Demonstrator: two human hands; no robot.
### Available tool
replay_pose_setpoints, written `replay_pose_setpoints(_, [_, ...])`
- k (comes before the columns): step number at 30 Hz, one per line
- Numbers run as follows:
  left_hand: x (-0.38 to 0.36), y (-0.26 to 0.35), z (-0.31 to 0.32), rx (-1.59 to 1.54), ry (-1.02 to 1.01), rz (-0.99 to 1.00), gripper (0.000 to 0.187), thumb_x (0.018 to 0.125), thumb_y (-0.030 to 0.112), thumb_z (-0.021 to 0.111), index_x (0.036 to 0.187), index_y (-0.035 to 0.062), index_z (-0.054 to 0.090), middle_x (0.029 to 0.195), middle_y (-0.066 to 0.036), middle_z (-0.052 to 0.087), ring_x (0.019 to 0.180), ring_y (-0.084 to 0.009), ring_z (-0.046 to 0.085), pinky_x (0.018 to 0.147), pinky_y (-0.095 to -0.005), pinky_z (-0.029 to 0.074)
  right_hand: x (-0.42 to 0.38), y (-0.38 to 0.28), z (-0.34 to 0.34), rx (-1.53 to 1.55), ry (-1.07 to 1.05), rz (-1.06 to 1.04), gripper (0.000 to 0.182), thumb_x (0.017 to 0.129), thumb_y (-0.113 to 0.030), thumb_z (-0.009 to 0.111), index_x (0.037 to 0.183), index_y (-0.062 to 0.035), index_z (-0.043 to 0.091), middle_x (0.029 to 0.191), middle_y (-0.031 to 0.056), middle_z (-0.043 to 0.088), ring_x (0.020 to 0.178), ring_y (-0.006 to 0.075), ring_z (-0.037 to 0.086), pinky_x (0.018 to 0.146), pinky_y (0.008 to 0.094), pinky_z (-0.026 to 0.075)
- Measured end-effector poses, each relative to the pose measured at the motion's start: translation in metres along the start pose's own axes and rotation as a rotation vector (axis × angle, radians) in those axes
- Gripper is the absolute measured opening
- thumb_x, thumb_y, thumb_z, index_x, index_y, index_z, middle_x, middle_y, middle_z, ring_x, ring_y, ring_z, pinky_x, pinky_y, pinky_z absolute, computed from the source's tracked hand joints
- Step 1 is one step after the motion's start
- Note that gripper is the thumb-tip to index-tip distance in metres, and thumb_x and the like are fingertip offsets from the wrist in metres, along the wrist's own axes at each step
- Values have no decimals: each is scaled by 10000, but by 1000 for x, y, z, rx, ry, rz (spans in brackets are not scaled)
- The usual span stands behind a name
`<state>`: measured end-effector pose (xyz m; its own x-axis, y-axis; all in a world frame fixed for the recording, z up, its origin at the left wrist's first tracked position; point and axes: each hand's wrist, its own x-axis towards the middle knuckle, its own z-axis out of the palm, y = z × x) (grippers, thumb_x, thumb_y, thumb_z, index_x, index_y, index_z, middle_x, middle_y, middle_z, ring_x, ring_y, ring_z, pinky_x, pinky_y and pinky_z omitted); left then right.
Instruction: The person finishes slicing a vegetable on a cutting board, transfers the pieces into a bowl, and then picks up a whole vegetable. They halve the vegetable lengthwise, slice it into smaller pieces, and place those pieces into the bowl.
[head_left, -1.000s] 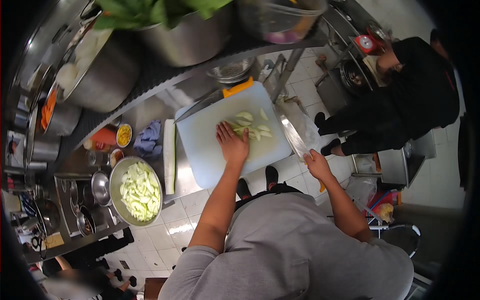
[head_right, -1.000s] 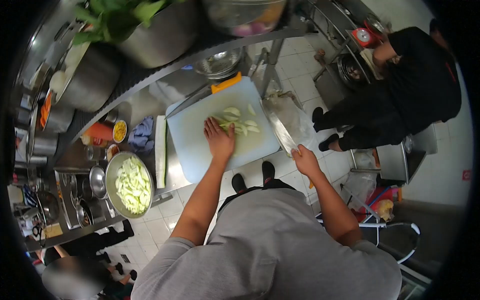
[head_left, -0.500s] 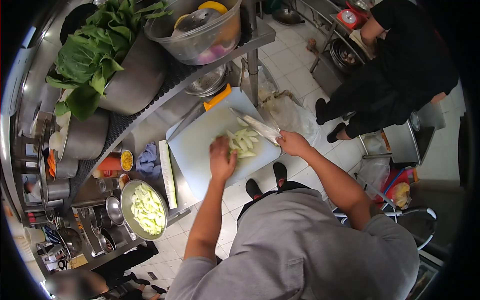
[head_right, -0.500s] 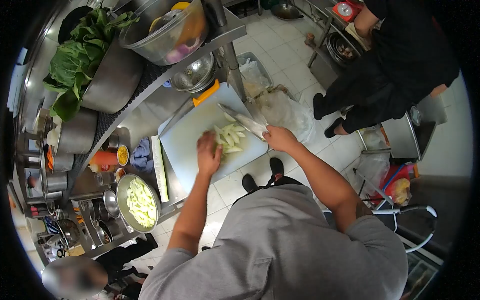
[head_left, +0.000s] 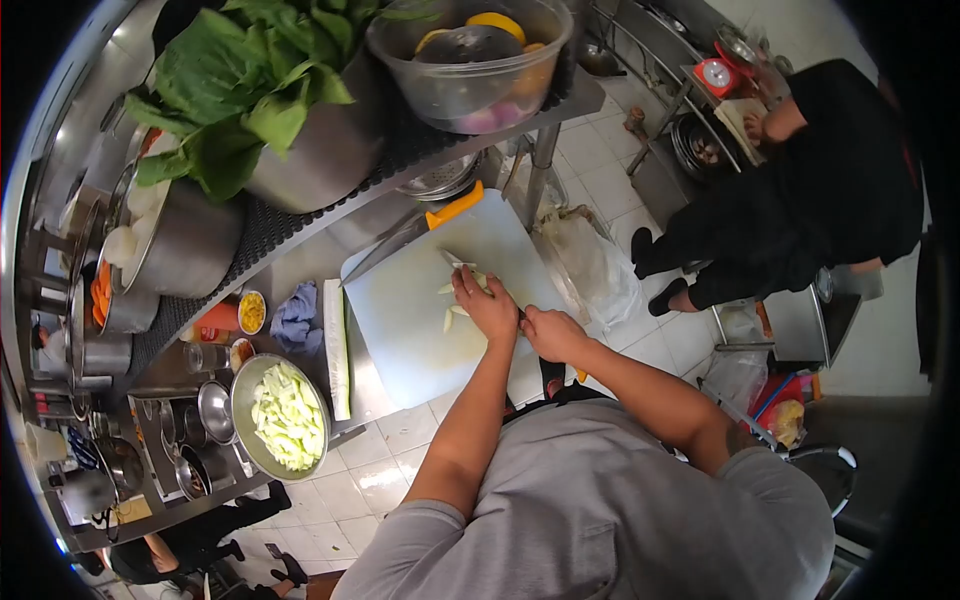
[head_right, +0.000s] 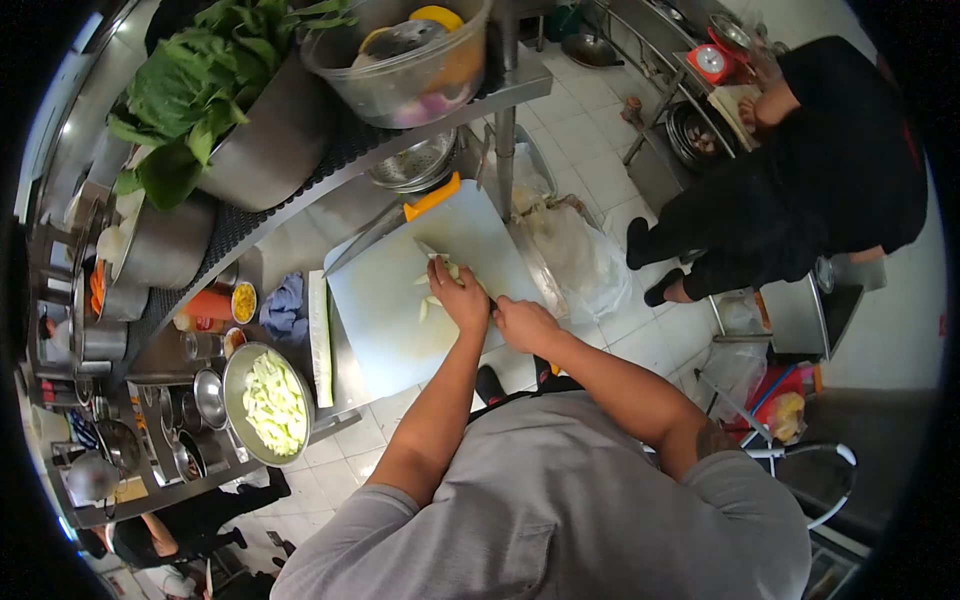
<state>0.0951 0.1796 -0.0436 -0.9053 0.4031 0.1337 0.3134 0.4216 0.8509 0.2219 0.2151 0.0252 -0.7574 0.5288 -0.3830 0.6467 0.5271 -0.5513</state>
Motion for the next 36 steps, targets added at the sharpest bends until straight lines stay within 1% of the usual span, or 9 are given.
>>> replay_pose_setpoints(8, [25, 11, -61, -388, 261, -36, 484, 911, 76, 569, 1357, -88, 479, 1443, -276, 458, 1342, -424, 434, 1143, -440, 312, -7, -75, -18, -113, 36, -143, 237, 1002, -235, 466, 964, -8, 521, 790, 243, 672, 758, 461, 656, 714, 561, 507])
replay_pose_setpoints(15, [74, -7, -247, -307, 655, 44, 511, 923, 39, 565, 1410, -68, 452, 1458, -225, 475, 1366, -334, 431, 1158, -399, 287, 10, -228, 15, -185, 4, -581, 147, 922, -134, 481, 966, -1, 527, 769, 239, 682, 735, 415, 691, 641, 524, 538])
replay_pose_setpoints(21, [85, -95, -380, -185, 883, 0, 471, 935, 93, 555, 1365, -91, 501, 1453, -238, 480, 1345, -351, 457, 1145, -393, 316, 34, -338, 75, -268, -91, -797, 213, 918, -120, 462, 999, -8, 624, 843, 212, 712, 783, 372, 716, 666, 486, 564])
replay_pose_setpoints(23, [77, -139, -409, 318, 668, -213, 427, 913, 97, 567, 1288, -106, 561, 1428, -264, 489, 1310, -402, 481, 1116, -425, 362, 44, -347, 82, -286, -94, -795, 246, 916, -120, 466, 1011, -18, 668, 883, 189, 726, 830, 355, 722, 709, 474, 572])
replay_pose_setpoints(25, [66, -146, -426, 413, 637, -247, 391, 897, 100, 573, 1233, -98, 600, 1394, -277, 506, 1274, -433, 499, 1085, -459, 393, 50, -346, 80, -316, -146, -785, 219, 904, -119, 462, 1012, -1, 612, 877, 225, 711, 846, 393, 709, 728, 502, 557])
replay_pose_setpoints(29, [56, -141, -435, 439, 552, -104, 453, 869, 24, 553, 1317, -40, 559, 1423, -266, 482, 1305, -428, 471, 1102, -466, 375, 58, -346, 84, -270, -210, -744, 232, 934, -186, 501, 1028, -11, 622, 920, 227, 708, 879, 400, 695, 791, 517, 537])
replay_pose_setpoints(31, [57, -118, -434, 580, 409, 255, 581, 830, -36, 529, 1408, -34, 464, 1485, -271, 414, 1367, -425, 406, 1134, -483, 331, 54, -353, 80, -247, -224, -725, 253, 947, -227, 524, 1027, -15, 634, 927, 219, 708, 903, 406, 685, 830, 517, 524])
replay_pose_setpoints(33, [61, -121, -440, 663, 295, 255, 656, 818, -34, 506, 1463, -30, 390, 1536, -250, 358, 1418, -385, 355, 1163, -488, 292, 49, -358, 73, -233, -282, -700, 258, 955, -232, 522, 1018, -14, 645, 935, 213, 708, 927, 404, 678, 855, 510, 518])
replay_pose_setpoints(36, [61, -137, -451, 824, 73, 121, 629, 842, 14, 486, 1463, -25, 396, 1504, -202, 433, 1384, -335, 422, 1164, -495, 296, 50, -360, 71, -247, -276, -698, 260, 878, -161, 550, 1048, -25, 693, 1002, 205, 719, 963, 369, 695, 840, 472, 547])
